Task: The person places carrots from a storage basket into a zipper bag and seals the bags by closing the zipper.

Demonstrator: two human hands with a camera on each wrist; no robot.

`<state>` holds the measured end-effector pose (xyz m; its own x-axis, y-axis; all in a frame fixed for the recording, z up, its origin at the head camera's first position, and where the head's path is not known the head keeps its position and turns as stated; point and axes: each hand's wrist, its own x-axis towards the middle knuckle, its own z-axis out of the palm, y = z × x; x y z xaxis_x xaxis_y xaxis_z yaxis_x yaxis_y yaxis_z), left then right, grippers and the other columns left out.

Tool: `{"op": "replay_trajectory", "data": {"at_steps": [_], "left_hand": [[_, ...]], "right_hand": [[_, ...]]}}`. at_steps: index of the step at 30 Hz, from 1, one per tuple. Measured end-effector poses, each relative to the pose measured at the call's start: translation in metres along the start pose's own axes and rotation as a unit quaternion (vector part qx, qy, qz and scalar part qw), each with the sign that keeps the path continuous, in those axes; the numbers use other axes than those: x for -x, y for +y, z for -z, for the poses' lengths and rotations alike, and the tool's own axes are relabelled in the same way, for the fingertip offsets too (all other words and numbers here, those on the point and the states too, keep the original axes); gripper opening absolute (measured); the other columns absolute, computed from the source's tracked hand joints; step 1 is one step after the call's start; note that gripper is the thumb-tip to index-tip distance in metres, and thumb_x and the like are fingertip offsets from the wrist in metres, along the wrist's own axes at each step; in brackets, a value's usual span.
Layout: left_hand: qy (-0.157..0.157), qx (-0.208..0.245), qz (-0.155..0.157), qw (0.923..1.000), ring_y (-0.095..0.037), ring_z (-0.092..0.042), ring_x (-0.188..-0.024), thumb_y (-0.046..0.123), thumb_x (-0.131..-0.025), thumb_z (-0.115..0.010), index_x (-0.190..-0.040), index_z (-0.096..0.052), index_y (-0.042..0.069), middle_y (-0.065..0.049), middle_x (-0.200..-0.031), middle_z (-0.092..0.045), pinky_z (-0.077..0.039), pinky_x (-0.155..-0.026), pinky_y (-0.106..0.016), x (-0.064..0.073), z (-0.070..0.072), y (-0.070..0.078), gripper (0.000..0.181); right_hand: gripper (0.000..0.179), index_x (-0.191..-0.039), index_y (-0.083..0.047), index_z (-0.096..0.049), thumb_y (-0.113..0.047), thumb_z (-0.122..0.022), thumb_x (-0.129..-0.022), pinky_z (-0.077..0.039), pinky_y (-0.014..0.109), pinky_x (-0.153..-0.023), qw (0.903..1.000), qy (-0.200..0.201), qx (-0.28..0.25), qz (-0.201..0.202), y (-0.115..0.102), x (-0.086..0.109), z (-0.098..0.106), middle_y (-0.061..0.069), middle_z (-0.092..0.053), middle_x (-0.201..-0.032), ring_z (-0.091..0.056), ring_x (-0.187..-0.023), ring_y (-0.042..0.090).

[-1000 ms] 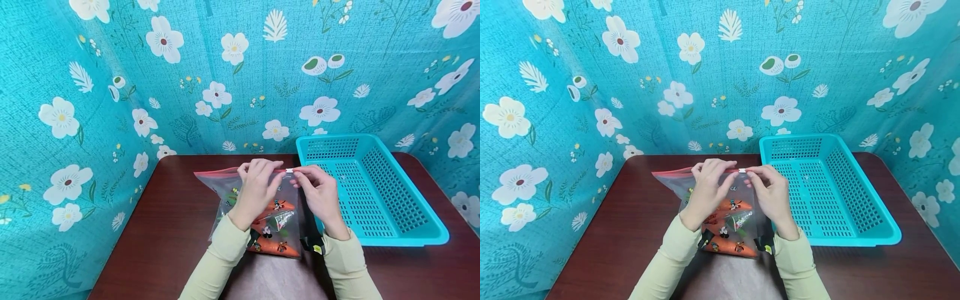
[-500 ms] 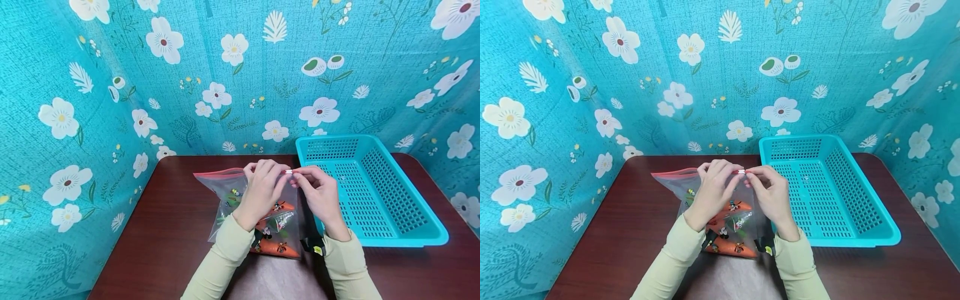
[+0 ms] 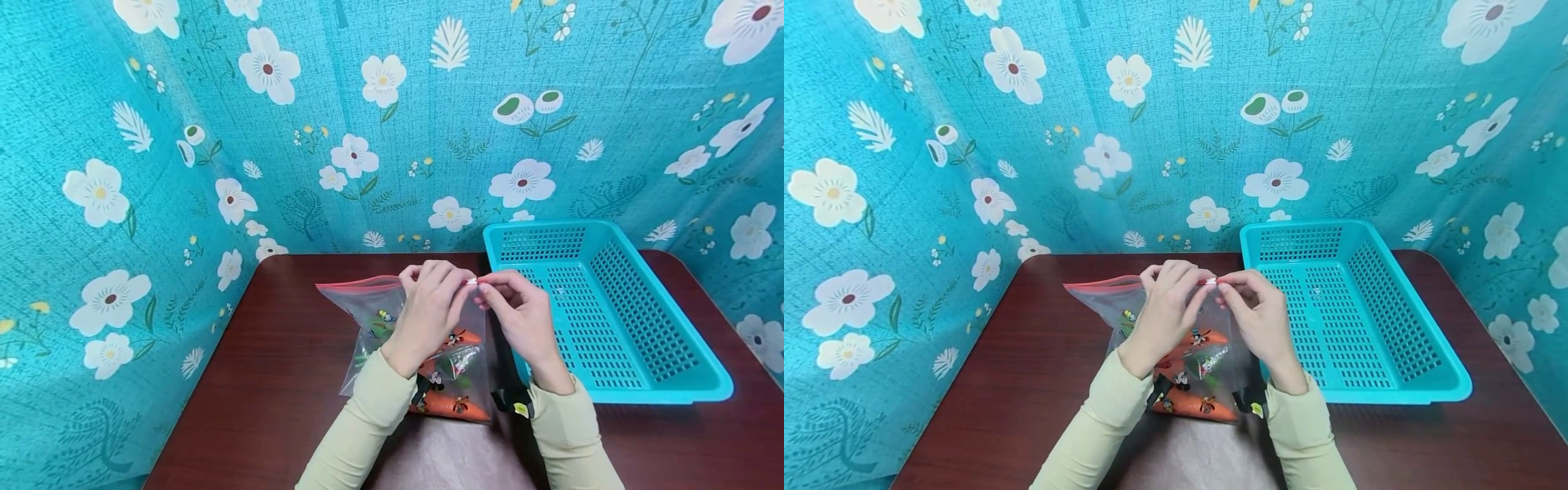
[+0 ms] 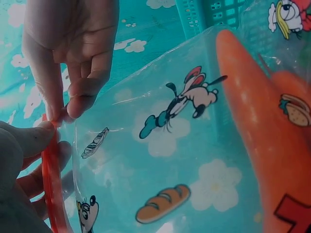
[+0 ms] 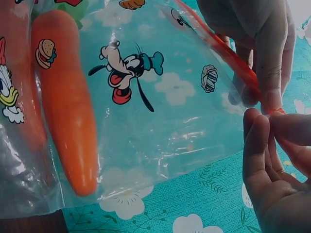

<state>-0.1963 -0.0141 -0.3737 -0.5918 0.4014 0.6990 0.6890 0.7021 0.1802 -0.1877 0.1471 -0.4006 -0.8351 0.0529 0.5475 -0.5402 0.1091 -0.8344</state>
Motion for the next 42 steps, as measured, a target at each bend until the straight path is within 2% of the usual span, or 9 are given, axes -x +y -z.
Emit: {"op": "replay_trajectory", "data": {"at_steps": [9, 19, 28, 35, 42], "left_hand": [[0.002, -0.002, 0.001, 1.0, -0.013, -0.052, -0.103, 0.025, -0.099, -0.054, -0.102, -0.067, 0.021, 0.007, -0.097, -0.063, -0.032, -0.092, -0.046, -0.0013, 0.0006, 0.0012, 0.014], [-0.004, -0.017, 0.003, 0.9998, -0.014, -0.052, -0.102, 0.027, -0.098, -0.056, -0.1, -0.067, 0.022, 0.005, -0.099, -0.061, -0.031, -0.093, -0.047, -0.0044, 0.0034, -0.0013, 0.012], [0.007, -0.028, -0.016, 0.9995, -0.012, -0.055, -0.102, 0.028, -0.098, -0.056, -0.1, -0.067, 0.023, 0.008, -0.098, -0.064, -0.035, -0.092, -0.041, -0.0061, 0.0044, -0.0029, 0.013], [0.003, -0.033, -0.006, 0.9994, -0.012, -0.055, -0.102, 0.03, -0.098, -0.055, -0.1, -0.068, 0.024, 0.009, -0.098, -0.066, -0.033, -0.092, -0.043, -0.0063, 0.0056, -0.0035, 0.014], [0.007, -0.031, 0.001, 0.9995, -0.012, -0.055, -0.102, 0.031, -0.098, -0.056, -0.101, -0.069, 0.024, 0.01, -0.097, -0.066, -0.033, -0.092, -0.044, -0.0062, 0.0064, -0.0045, 0.015]], "right_hand": [[0.011, -0.098, 0.01, -0.065, 0.008, -0.062, -0.088, -0.056, 0.02, -0.066, 0.9992, 0.006, -0.039, -0.005, 0.0, 0.0005, 0.0, 0.0, -0.071, -0.083, -0.067, -0.067, 0.012], [0.012, -0.1, 0.008, -0.065, 0.002, -0.063, -0.089, -0.056, 0.021, -0.068, 0.9984, 0.024, -0.03, -0.043, -0.0027, 0.0019, -0.0038, 0.004, -0.07, -0.079, -0.067, -0.067, 0.01], [0.012, -0.099, 0.008, -0.065, 0.001, -0.063, -0.09, -0.056, 0.021, -0.067, 0.9981, 0.032, -0.034, -0.04, -0.0059, 0.001, -0.0054, 0.006, -0.071, -0.08, -0.068, -0.067, 0.012], [0.012, -0.099, 0.008, -0.065, 0.001, -0.063, -0.09, -0.056, 0.021, -0.067, 0.9977, 0.041, -0.034, -0.042, -0.0069, 0.0021, -0.0064, 0.003, -0.071, -0.08, -0.068, -0.067, 0.018], [0.013, -0.1, 0.009, -0.065, 0.0, -0.063, -0.091, -0.055, 0.02, -0.066, 0.9971, 0.054, -0.029, -0.045, -0.0094, 0.0029, -0.0074, -0.003, -0.071, -0.08, -0.066, -0.066, 0.014]]}}
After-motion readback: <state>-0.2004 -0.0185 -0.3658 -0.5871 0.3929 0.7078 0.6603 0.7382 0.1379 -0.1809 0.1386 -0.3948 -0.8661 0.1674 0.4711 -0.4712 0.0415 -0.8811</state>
